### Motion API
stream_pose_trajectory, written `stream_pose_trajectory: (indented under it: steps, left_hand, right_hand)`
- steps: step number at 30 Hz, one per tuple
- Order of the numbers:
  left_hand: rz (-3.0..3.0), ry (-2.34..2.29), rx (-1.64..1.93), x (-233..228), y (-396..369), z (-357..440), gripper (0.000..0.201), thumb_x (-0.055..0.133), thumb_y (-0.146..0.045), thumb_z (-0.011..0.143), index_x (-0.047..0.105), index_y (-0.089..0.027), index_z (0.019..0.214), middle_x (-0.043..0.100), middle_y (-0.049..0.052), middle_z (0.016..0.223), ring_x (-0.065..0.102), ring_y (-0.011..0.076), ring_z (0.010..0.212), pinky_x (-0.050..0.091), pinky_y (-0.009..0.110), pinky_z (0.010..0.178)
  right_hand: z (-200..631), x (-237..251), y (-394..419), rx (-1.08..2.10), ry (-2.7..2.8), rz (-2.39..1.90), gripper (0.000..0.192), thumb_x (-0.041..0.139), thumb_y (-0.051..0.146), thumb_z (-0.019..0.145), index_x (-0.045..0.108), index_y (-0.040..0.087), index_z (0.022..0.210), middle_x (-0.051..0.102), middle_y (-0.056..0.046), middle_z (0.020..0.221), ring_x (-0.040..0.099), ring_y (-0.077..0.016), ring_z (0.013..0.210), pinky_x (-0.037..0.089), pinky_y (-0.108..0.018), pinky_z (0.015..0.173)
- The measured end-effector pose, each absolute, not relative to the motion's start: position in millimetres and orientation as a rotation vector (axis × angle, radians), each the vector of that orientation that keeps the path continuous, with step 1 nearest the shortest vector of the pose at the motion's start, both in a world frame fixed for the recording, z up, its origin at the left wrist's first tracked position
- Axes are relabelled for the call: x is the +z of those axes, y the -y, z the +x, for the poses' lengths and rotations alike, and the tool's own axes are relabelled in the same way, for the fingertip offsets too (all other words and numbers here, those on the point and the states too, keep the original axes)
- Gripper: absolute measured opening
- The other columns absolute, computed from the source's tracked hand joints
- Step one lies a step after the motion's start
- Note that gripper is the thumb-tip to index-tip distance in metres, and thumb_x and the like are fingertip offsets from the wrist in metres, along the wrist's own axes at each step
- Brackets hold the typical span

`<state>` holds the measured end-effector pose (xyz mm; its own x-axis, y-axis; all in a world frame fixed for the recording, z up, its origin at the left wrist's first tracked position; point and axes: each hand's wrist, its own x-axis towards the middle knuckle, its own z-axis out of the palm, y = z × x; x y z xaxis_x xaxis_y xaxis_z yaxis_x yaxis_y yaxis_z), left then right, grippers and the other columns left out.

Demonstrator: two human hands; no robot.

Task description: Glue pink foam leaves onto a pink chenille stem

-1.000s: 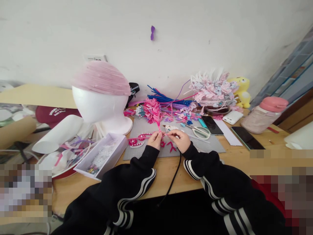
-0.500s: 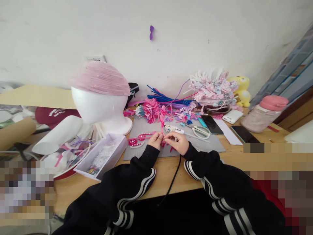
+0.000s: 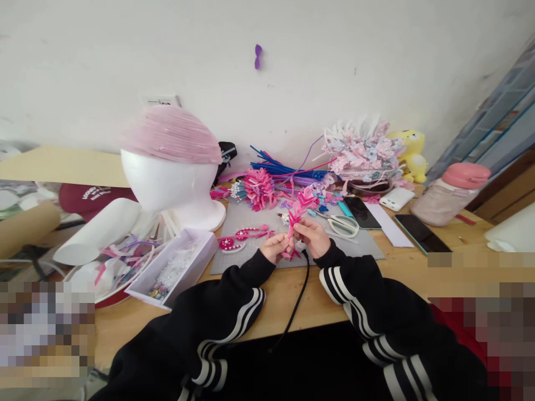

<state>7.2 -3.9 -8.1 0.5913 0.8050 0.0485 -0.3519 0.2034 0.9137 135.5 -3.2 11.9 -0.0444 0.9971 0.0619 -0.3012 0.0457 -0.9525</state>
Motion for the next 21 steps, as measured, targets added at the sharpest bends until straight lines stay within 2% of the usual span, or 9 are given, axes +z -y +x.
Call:
stream_pose_trajectory:
  steps: [10, 17, 21]
  left_hand:
    - [1.169, -0.499, 0.836, -22.5, -3.6, 7.9, 0.041, 0.062, -0.052, 0.056, 0.047, -0.014, 0.059, 0.041, -0.005, 0.047, 0.038, 0.0040, 0.038, 0.026, 0.019, 0.040]
    - [1.315, -0.545, 0.877, -21.1, -2.1, 7.8, 0.043, 0.058, -0.055, 0.059, 0.048, -0.013, 0.062, 0.043, -0.004, 0.050, 0.040, 0.0046, 0.043, 0.030, 0.019, 0.042]
    - [1.332, -0.628, 0.892, -17.6, 2.0, 8.8, 0.044, 0.055, -0.055, 0.061, 0.048, -0.013, 0.066, 0.043, -0.005, 0.052, 0.039, 0.0031, 0.042, 0.030, 0.018, 0.042]
  right_hand:
    - [133.8, 6.7, 2.3, 1.356, 1.104, -0.884, 0.022, 0.065, 0.033, 0.058, 0.053, 0.015, 0.054, 0.047, 0.006, 0.041, 0.042, -0.0052, 0.038, 0.031, -0.020, 0.043]
    - [132.9, 3.1, 2.5, 1.466, 1.174, -0.866, 0.024, 0.060, 0.037, 0.065, 0.055, 0.015, 0.059, 0.052, 0.002, 0.038, 0.046, -0.0093, 0.035, 0.032, -0.022, 0.040]
    - [134.6, 0.4, 0.2, 1.364, 1.168, -0.911, 0.023, 0.063, 0.034, 0.062, 0.055, 0.015, 0.053, 0.049, 0.004, 0.039, 0.043, -0.0074, 0.036, 0.031, -0.022, 0.042]
